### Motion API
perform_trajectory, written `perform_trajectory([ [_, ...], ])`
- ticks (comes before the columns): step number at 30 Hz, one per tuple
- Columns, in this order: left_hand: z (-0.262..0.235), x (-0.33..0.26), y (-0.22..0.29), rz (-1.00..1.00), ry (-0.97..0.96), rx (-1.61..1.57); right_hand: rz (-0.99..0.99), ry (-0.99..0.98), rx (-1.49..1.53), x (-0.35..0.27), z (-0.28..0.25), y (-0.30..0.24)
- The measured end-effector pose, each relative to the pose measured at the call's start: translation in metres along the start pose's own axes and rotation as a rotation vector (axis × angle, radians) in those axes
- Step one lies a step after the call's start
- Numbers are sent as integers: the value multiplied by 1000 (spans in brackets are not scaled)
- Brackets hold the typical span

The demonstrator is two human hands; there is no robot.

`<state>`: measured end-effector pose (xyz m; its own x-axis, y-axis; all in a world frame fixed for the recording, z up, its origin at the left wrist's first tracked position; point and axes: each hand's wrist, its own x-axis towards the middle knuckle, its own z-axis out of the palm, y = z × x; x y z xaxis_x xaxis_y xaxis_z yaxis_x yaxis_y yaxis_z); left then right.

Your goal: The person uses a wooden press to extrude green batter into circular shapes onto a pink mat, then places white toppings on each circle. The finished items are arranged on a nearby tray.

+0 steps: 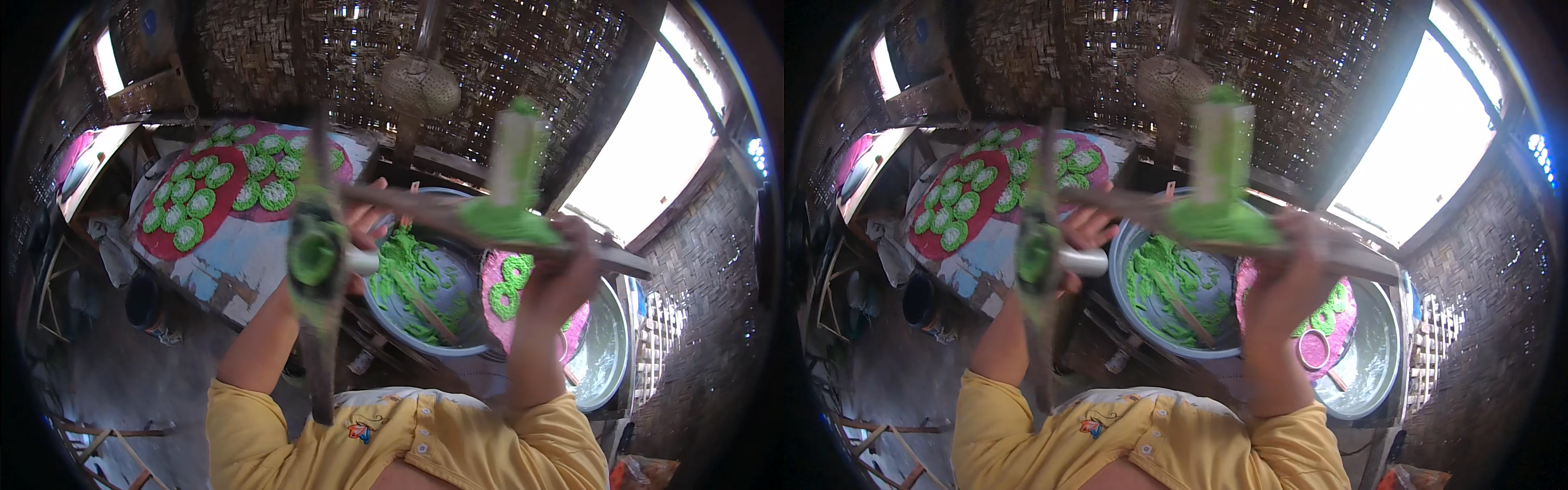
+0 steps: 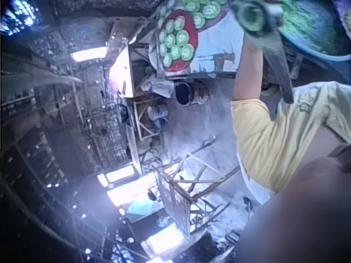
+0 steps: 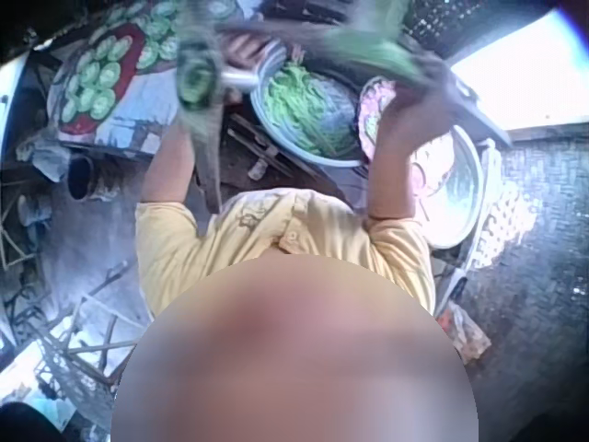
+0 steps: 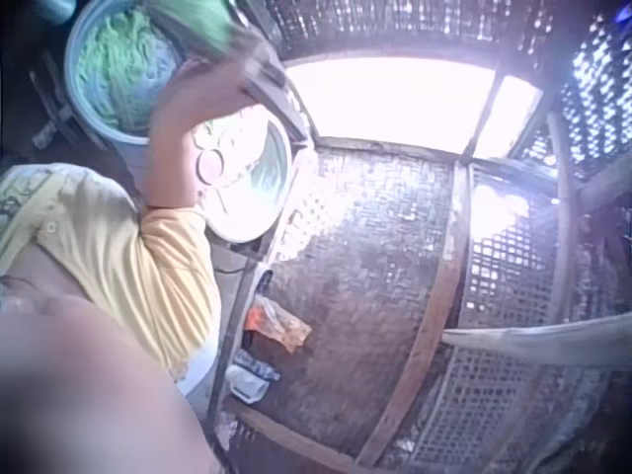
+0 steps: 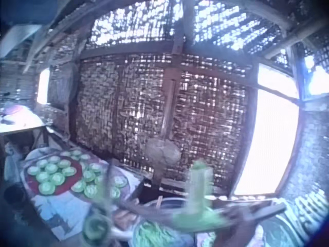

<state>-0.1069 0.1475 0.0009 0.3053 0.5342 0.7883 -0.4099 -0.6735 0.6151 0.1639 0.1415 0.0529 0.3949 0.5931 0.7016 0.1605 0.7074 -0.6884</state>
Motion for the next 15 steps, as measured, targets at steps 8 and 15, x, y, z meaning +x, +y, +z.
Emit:
perform_trajectory([
  [8,-95,-43,28,-21,623,-236,438,-1173,-749,-113,45,156],
  [15,-118,-68,24,-68,712,-246,664,-1522,-1164,-184,-9,256],
])
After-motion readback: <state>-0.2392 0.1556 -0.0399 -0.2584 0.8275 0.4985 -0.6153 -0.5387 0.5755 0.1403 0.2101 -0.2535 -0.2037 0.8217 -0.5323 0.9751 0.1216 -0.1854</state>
